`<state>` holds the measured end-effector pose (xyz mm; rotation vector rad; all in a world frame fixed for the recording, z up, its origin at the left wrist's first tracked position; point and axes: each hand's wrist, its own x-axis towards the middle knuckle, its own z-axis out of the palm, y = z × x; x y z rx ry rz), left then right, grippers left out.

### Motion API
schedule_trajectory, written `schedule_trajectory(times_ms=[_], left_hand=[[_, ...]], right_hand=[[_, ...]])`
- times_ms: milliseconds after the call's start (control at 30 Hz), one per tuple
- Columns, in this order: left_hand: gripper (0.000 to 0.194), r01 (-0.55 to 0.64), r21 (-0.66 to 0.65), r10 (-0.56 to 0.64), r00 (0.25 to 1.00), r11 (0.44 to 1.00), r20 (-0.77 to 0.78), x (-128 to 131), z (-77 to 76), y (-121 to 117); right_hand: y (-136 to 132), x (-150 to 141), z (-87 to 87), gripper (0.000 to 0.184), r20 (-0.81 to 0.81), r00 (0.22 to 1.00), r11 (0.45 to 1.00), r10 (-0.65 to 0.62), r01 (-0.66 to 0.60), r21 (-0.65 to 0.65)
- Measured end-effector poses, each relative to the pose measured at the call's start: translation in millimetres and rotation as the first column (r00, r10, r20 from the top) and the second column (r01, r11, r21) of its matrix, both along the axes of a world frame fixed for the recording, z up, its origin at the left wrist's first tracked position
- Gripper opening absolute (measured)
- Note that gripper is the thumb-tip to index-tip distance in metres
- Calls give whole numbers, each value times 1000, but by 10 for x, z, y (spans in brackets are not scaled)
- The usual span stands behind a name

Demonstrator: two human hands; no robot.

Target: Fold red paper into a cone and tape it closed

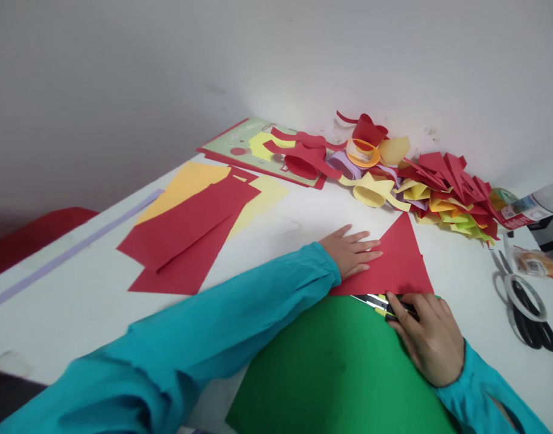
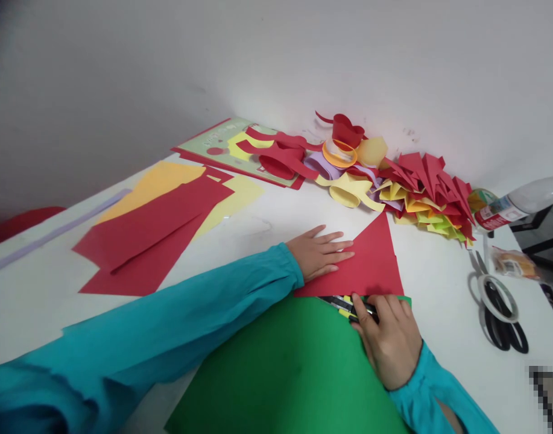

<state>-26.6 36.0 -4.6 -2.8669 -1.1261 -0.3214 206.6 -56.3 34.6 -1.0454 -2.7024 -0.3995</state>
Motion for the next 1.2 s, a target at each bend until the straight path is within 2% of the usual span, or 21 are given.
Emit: schedule_trajectory(times_ms=[133, 333, 533, 1067, 1200], left_hand=[[43, -8, -12, 8, 1000, 1000, 0, 5, -7, 2], [43, 4, 12, -5, 1000, 1000, 14, -8, -10, -10], [43, 10, 13, -11, 1000, 1000, 21, -9, -19, -5], [42, 0, 29, -1, 1000, 1000, 20, 3, -15, -7], [42, -3, 39, 2, 1000, 999, 24, 2, -24, -10]], right_hand=[[22, 29, 0, 36, -8, 999, 999, 33, -34, -42], [28, -15, -11, 37, -12, 999, 999, 36, -36, -10], [34, -21, 17, 38, 5, 998, 997, 70, -69, -39], [34, -82, 19, 37, -2, 999, 999, 46, -46, -20], [41, -92, 27, 38, -2, 996, 996, 85, -85, -34]])
